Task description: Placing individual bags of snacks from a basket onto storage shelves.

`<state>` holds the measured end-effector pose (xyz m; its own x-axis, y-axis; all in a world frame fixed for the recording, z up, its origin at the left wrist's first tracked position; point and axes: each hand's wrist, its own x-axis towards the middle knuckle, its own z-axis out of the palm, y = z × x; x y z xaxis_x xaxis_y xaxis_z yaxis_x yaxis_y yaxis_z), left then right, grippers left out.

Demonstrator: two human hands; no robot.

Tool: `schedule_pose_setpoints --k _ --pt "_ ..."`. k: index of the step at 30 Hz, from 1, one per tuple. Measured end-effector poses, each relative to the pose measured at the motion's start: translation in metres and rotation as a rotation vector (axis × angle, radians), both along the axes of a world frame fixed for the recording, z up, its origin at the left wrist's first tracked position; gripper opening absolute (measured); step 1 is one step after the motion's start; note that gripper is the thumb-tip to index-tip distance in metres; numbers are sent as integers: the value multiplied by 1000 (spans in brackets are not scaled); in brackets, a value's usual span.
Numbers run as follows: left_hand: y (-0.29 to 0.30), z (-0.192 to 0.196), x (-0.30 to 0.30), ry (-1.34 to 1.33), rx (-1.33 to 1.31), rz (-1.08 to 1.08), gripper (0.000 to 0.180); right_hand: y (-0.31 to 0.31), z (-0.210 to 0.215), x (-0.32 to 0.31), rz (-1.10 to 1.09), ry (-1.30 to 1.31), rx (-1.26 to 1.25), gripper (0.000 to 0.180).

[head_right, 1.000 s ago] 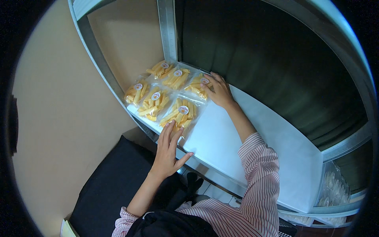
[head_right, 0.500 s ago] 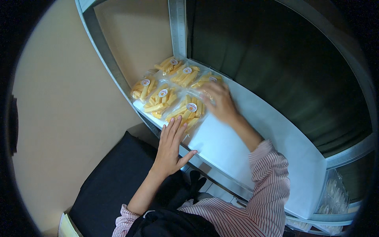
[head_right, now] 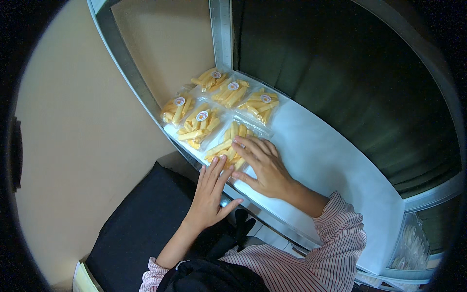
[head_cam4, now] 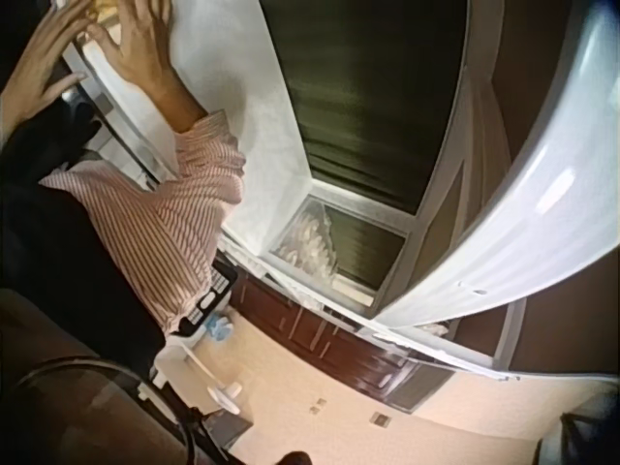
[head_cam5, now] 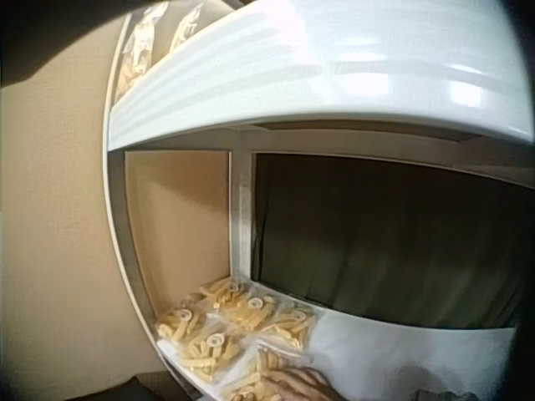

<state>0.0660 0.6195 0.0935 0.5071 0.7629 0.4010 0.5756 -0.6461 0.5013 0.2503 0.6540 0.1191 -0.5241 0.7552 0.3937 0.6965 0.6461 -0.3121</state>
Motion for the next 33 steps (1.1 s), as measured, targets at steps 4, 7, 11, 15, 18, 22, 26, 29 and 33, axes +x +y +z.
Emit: schedule_pose_setpoints --k 4,7,11,15,18,22,26,29,33 --pt "-6 -7 -1 -24 -16 -12 64 -6 -2 -1 -29 -105 45 60" --pt "0 -3 0 -47 -30 -13 64 -5 -3 -2 -51 -139 39 62" --pt "6 -2 -1 -48 -7 -5 64 1 0 -4 -100 -240 14 65" --pt "10 -1 3 -28 -7 9 65 5 0 0 -109 -263 34 66" --pt "12 -4 5 -25 -7 6 66 8 0 3 -105 -280 27 68" --pt "13 -12 3 -41 0 -28 75 13 10 4 -47 -184 14 68" --pt "14 -15 -8 -141 109 130 79 49 35 4 -30 5 49 59" --pt "26 -16 -15 -81 122 282 79 112 43 -5 -22 142 -60 48" --pt "34 -9 -29 -50 88 363 75 202 33 -46 -56 -22 -15 42"
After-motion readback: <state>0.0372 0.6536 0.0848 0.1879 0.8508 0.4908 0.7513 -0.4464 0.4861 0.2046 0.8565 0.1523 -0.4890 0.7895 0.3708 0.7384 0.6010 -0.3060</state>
